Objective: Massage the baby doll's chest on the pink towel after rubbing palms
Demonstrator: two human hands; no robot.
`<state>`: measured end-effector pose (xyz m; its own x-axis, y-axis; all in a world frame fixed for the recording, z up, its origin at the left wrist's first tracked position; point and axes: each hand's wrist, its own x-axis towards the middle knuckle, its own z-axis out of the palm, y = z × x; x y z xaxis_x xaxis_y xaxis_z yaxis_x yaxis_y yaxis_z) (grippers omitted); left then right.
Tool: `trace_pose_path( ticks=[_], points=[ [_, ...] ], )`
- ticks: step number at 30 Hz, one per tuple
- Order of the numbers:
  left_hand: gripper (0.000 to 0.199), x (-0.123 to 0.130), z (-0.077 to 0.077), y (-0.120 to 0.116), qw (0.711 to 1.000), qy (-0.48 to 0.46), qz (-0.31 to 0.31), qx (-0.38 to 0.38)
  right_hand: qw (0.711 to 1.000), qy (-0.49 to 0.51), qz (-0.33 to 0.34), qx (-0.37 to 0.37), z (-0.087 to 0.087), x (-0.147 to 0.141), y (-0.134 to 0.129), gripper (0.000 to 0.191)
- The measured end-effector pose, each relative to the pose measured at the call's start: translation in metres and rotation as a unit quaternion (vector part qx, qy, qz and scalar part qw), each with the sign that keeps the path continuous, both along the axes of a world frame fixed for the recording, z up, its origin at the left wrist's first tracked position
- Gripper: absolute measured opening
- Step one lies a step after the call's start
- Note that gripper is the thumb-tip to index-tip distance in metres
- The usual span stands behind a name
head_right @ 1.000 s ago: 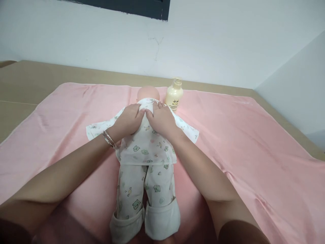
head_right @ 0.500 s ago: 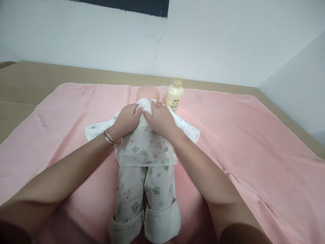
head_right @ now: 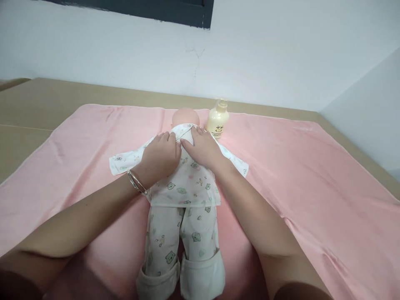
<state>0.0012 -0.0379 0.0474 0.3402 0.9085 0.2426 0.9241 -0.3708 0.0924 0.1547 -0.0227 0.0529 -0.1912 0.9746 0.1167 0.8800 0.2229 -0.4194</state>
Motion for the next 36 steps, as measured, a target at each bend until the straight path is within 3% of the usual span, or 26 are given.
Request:
trace_pose_path(
  ticks=[3, 6, 12, 17, 22, 27, 31, 36],
  points=[
    [0.042, -0.001, -0.001, -0.002, 1.0, -0.012, -0.021, 0.016, 1.0, -0.027, -0.015, 0.004, -0.002, -0.005, -0.004, 0.06],
    [0.035, -0.007, -0.003, 0.014, 0.998, 0.001, -0.066, -0.004, 0.997, -0.071, -0.033, 0.018, -0.002, -0.016, -0.017, 0.064],
    [0.045, -0.012, -0.003, 0.036, 0.991, -0.094, 0.031, -0.093, 0.995, -0.1, -0.002, -0.018, 0.013, -0.027, -0.04, 0.06],
    [0.043, -0.003, -0.002, 0.013, 0.999, -0.034, 0.022, -0.022, 0.998, -0.027, -0.005, -0.056, 0.015, -0.01, -0.018, 0.049],
    [0.049, 0.005, 0.003, -0.01, 1.0, 0.022, -0.003, 0.016, 0.998, -0.049, -0.03, 0.003, -0.003, -0.006, -0.001, 0.054],
    [0.042, -0.008, 0.002, 0.017, 0.998, 0.026, -0.04, -0.027, 0.99, -0.112, -0.038, 0.081, -0.008, -0.025, -0.024, 0.052],
    [0.047, -0.016, 0.002, 0.04, 0.995, -0.031, 0.01, -0.09, 0.987, -0.131, -0.019, 0.088, -0.002, -0.032, -0.037, 0.057],
    [0.046, -0.006, 0.001, 0.017, 1.0, -0.005, -0.001, -0.029, 0.999, -0.032, -0.012, 0.008, 0.001, -0.011, -0.012, 0.05]
  ],
)
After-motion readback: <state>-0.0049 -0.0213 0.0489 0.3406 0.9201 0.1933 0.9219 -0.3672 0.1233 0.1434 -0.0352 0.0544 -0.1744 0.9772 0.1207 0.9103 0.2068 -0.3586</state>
